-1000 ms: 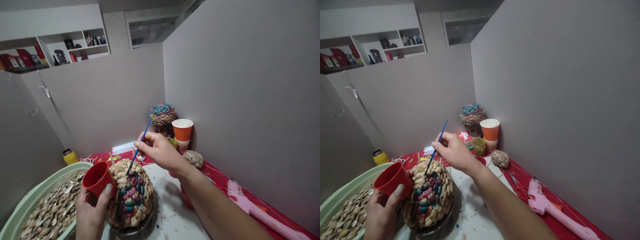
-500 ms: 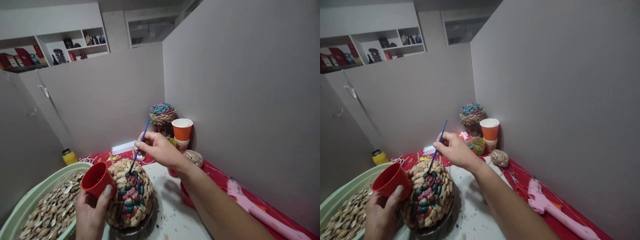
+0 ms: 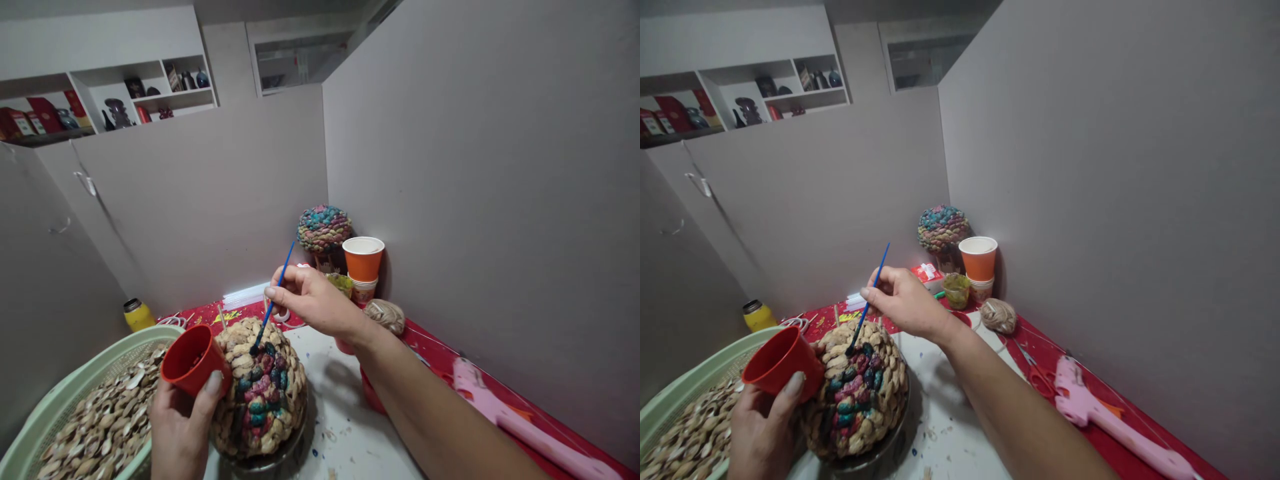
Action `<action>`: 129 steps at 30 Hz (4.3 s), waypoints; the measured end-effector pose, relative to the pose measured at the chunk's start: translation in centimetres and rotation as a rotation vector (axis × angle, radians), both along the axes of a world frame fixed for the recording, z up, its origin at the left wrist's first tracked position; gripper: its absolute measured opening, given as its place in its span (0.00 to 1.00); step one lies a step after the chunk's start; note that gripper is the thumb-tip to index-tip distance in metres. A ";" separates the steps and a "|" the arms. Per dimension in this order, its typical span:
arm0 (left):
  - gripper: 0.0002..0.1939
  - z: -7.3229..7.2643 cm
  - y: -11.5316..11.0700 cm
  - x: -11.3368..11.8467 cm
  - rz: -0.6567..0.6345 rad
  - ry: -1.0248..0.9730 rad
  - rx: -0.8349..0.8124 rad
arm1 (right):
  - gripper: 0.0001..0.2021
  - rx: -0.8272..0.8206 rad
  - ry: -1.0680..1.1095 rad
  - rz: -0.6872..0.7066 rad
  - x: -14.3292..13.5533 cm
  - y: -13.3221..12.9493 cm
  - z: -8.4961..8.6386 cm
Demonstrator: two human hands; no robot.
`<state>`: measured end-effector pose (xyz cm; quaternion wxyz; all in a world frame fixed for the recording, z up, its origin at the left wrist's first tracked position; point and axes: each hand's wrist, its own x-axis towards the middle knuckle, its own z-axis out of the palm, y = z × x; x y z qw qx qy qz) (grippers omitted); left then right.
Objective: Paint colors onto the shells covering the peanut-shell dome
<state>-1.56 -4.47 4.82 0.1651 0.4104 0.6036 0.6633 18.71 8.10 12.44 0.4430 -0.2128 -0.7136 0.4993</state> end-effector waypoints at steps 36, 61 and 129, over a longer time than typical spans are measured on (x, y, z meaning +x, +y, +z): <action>0.36 0.2 0.1 0.2 0.037 -0.002 -0.006 | 0.06 0.024 0.001 0.026 1.0 -0.3 0.5; 0.35 -0.4 0.2 -0.3 0.041 -0.008 0.017 | 0.05 -0.003 -0.020 0.095 1.7 0.4 0.5; 0.34 0.5 0.1 1.4 0.153 0.029 0.032 | 0.07 0.395 -0.152 -0.117 2.5 -2.5 2.1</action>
